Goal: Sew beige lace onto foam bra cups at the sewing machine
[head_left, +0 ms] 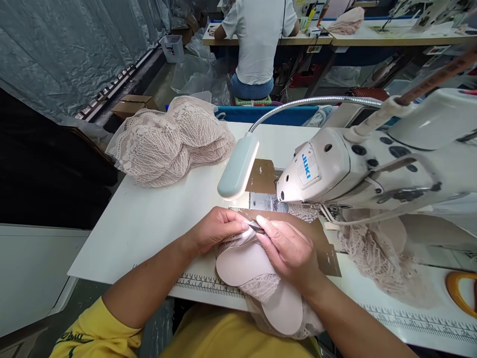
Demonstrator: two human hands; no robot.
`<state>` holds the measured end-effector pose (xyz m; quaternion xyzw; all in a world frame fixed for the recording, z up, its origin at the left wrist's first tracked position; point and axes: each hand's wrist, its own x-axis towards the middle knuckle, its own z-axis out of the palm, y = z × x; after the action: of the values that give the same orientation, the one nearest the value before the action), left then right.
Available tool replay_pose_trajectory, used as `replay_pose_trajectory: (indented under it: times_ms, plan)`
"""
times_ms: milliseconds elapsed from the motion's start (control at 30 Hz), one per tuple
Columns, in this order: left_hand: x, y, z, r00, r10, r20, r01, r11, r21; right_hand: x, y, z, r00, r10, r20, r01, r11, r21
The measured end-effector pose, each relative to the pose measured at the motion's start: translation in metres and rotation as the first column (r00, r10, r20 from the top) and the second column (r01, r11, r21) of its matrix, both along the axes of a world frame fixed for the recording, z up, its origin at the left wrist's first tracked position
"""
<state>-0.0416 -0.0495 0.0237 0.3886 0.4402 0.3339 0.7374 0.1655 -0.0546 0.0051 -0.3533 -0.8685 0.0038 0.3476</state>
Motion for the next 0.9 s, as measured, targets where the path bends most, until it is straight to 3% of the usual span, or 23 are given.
replay_pose_trajectory:
  times_ms: [333,433,533,600,767,900]
  plan:
    - [0.004,0.000,0.004,0.994,0.007,-0.105,-0.002,0.999,0.041,0.000,0.003,0.001,0.998,0.055,-0.020,-0.056,0.998,-0.038]
    - [0.005,-0.001,0.003,0.983,0.030,-0.184,-0.016,0.997,0.079,-0.002,0.003,0.006,0.991,-0.007,-0.133,-0.020,0.978,-0.207]
    - [0.006,-0.002,0.002,0.967,0.045,-0.251,-0.009,0.990,0.144,-0.005,0.002,0.013,0.980,-0.072,-0.187,-0.019,0.896,-0.443]
    - [0.006,-0.003,0.001,0.953,0.049,-0.299,0.009,0.982,0.189,-0.006,0.002,0.016,0.978,-0.080,-0.194,-0.034,0.852,-0.522]
    - [0.007,-0.002,0.001,0.917,0.038,-0.398,0.086,0.954,0.288,-0.008,0.001,0.014,0.977,-0.068,-0.203,-0.062,0.817,-0.573]
    - [0.009,-0.002,0.000,0.900,0.037,-0.434,0.111,0.944,0.311,-0.008,0.002,0.009,0.978,-0.022,-0.209,-0.099,0.830,-0.549]
